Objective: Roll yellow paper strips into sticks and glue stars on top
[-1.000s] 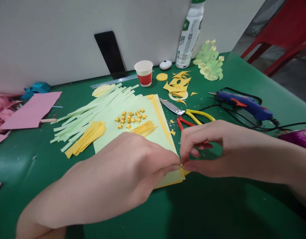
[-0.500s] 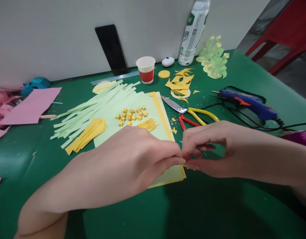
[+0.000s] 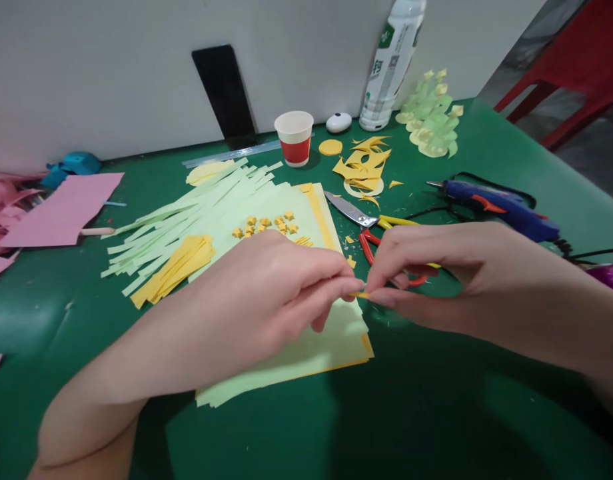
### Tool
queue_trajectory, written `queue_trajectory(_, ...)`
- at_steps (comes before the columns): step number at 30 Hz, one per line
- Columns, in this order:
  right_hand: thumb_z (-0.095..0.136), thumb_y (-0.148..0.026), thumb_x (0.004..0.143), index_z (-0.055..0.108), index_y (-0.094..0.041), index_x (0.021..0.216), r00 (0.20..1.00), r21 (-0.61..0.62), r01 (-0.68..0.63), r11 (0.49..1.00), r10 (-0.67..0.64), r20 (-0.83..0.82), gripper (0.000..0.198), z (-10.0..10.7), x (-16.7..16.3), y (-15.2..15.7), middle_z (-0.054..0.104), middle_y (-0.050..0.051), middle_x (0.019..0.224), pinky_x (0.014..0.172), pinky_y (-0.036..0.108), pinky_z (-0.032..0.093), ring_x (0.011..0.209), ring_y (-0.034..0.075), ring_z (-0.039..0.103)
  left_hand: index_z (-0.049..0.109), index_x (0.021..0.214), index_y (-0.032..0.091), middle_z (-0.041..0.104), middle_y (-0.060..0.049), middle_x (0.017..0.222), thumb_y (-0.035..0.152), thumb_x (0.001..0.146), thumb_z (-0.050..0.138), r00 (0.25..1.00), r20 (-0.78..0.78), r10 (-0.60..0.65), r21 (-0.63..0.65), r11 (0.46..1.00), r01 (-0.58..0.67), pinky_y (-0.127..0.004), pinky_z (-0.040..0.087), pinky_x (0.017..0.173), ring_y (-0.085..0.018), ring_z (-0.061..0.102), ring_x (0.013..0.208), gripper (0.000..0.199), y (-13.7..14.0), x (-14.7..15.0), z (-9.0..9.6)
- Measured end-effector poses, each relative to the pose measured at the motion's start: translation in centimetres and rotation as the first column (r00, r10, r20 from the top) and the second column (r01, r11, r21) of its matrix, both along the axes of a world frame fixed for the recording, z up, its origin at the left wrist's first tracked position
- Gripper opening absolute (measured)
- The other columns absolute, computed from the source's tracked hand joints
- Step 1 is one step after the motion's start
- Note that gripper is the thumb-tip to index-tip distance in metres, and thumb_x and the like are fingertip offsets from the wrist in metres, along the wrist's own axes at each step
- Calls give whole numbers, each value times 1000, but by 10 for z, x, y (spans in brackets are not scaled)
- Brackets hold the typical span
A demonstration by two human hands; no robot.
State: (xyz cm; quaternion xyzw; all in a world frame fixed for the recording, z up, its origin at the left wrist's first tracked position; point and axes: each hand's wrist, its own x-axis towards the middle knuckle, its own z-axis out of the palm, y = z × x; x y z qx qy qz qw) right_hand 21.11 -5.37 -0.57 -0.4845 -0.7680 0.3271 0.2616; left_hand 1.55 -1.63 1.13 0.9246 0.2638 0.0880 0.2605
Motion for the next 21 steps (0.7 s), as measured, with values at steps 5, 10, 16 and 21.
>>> queue_trajectory(5,57,-16,75,58,-19,68,989,448,-36,893,-34,146,8,-5,1,-3,55,-1,65,52,22,39,60,10,50,63,65,19,62,9,56,26,90,43,996,28,87,-56,995,-86,-14,34,49,0,48,43,33,5,2,-1)
queue_trajectory(10,53,-14,80,57,-17,76,959,684,-81,725,-130,251,6,-5,0,-7,58,2,71,58,25,39,64,11,47,61,58,19,63,11,58,25,89,45,985,88,152,-123,982,-140,-13,37,50,-1,53,49,36,8,5,2)
queue_trajectory(16,58,-17,77,58,-17,80,966,737,-48,674,-155,205,3,0,0,-9,61,4,72,63,29,41,67,14,49,59,57,19,64,11,59,26,90,45,970,137,201,-214,962,-169,-13,40,54,-3,57,54,37,6,6,7)
queue_trajectory(21,60,-14,76,58,-20,80,980,777,-10,629,-150,134,8,-2,-2,-7,61,1,69,60,27,41,62,11,47,59,56,19,65,10,58,26,90,44,964,156,216,-304,939,-162,-14,41,54,-5,58,55,37,5,7,8)
